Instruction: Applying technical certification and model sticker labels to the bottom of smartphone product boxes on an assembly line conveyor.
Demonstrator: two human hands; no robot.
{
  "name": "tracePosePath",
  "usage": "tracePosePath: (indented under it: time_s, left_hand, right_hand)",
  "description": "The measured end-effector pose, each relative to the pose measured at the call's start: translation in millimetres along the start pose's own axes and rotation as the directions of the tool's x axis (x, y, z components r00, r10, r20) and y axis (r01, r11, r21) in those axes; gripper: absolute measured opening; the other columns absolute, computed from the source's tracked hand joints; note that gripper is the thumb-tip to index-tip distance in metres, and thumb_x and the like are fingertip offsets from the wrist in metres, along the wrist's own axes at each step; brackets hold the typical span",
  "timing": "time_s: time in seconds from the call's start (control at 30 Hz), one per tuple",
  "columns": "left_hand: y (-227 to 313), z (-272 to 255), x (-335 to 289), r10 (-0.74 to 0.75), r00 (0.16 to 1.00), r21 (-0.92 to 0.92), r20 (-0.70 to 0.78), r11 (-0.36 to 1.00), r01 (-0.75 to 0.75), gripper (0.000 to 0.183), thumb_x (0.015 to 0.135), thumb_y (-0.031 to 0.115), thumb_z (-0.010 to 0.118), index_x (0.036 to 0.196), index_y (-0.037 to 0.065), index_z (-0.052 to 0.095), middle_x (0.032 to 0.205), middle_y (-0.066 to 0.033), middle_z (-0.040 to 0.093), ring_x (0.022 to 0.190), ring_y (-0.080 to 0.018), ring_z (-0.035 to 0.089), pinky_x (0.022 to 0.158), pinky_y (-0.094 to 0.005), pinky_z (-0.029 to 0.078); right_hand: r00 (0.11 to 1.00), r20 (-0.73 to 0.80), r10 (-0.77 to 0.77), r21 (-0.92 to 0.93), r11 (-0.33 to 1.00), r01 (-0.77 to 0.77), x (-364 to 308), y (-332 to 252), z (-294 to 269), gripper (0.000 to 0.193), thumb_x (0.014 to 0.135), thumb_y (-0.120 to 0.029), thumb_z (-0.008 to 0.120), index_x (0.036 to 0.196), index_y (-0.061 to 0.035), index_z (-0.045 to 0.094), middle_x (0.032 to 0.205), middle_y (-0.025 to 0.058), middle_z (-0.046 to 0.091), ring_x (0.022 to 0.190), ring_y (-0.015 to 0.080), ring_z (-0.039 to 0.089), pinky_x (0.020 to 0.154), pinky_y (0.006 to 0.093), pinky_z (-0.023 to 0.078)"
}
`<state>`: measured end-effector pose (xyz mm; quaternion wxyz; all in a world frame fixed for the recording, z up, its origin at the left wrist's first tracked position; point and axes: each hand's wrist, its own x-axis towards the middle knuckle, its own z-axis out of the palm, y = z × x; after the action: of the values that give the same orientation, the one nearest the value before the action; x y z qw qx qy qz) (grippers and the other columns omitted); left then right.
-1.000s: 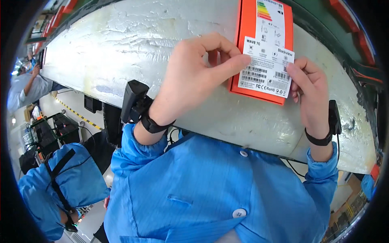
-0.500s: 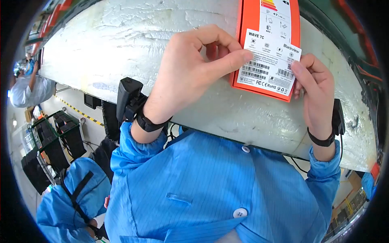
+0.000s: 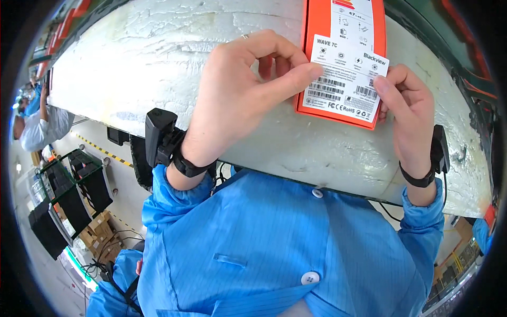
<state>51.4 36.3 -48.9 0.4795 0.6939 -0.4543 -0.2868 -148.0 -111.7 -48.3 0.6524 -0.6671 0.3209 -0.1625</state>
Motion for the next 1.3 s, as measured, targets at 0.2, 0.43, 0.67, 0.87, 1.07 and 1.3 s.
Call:
tracePosePath:
  time_s: [0.2, 0.43, 0.67, 0.87, 1.07, 1.3]
  left_hand:
    - [3.0, 1.3, -1.3, 0.09, 0.995, 0.127, -0.046, 0.988, -0.083, 0.019, 0.083, 0.022, 0.076, 0.077, 0.006, 0.067, 0.069, 0.0036, 0.06, 0.063, -0.0055, 0.047, 0.06, -0.0232, 0.034]
    - [19.0, -18.9, 50.6, 0.391, 0.903, 0.595, 0.176, 0.689, -0.414, 0.036, 0.083, 0.035, 0.076, 0.088, 0.002, 0.061, 0.08, -0.0058, 0.062, 0.069, -0.0171, 0.056, 0.064, -0.0287, 0.046]
    - [-40.5, -4.0, 124.2, 0.269, 0.961, -0.07, 0.068, 0.962, -0.264, 0.033, 0.089, 0.031, 0.07, 0.105, 0.004, 0.061, 0.095, -0.0035, 0.065, 0.084, -0.0117, 0.06, 0.073, -0.0256, 0.048]
    - [-35.3, -5.8, 110.9, 0.195, 0.979, 0.01, 0.056, 0.981, -0.196, 0.026, 0.087, 0.023, 0.072, 0.088, 0.003, 0.055, 0.08, -0.0019, 0.061, 0.077, -0.006, 0.054, 0.068, -0.0256, 0.047]
    - [-8.7, 12.6, 63.6, 0.183, 0.975, 0.194, 0.128, 0.959, -0.206, 0.038, 0.08, 0.035, 0.076, 0.083, 0.004, 0.055, 0.071, -0.0129, 0.059, 0.061, -0.0312, 0.059, 0.057, -0.0391, 0.048]
    - [-14.1, -17.4, 76.4, 0.319, 0.929, -0.041, 0.185, 0.947, -0.317, 0.03, 0.089, 0.023, 0.069, 0.105, 0.002, 0.055, 0.101, -0.0119, 0.059, 0.092, -0.0246, 0.06, 0.079, -0.0335, 0.048]
  right_hand:
    - [0.987, -0.049, -0.154, -0.092, 0.985, 0.149, 1.4, 6.3, 4.5, 0.016, 0.089, -0.017, 0.07, 0.082, -0.0057, 0.06, 0.073, -0.0035, 0.06, 0.064, 0.0006, 0.052, 0.056, 0.0166, 0.04]
    - [0.927, -0.039, -0.373, -0.59, 0.758, 0.28, 2.5, -9.7, 10.0, 0.032, 0.084, -0.02, 0.075, 0.068, -0.0055, 0.052, 0.054, -0.0001, 0.048, 0.05, 0.0056, 0.044, 0.048, 0.0244, 0.036]
    - [0.856, -0.241, -0.457, -0.811, 0.58, 0.082, 13.6, -20.9, -37.8, 0.027, 0.086, -0.027, 0.072, 0.075, -0.0077, 0.056, 0.066, 0.0054, 0.051, 0.062, 0.0157, 0.052, 0.056, 0.0292, 0.04]
    - [0.711, 0.549, -0.44, -0.702, 0.22, 0.678, -16.8, -34.4, 63.2, 0.073, 0.08, -0.047, 0.068, 0.137, -0.0057, 0.048, 0.144, 0.0126, 0.044, 0.13, 0.028, 0.045, 0.106, 0.0482, 0.036]
    - [0.986, 0.137, -0.094, -0.963, 0.221, 0.155, -34.8, -42.0, -52.9, 0.09, 0.073, -0.051, 0.074, 0.144, -0.0075, 0.041, 0.15, 0.0198, 0.034, 0.14, 0.0389, 0.031, 0.112, 0.0544, 0.026]
    - [0.904, 0.388, -0.179, -0.909, 0.09, 0.408, 4.9, -50.8, -16.2, 0.069, 0.07, -0.036, 0.079, 0.134, -0.0319, 0.055, 0.146, 0.0228, 0.031, 0.128, 0.0449, 0.037, 0.105, 0.0541, 0.034]
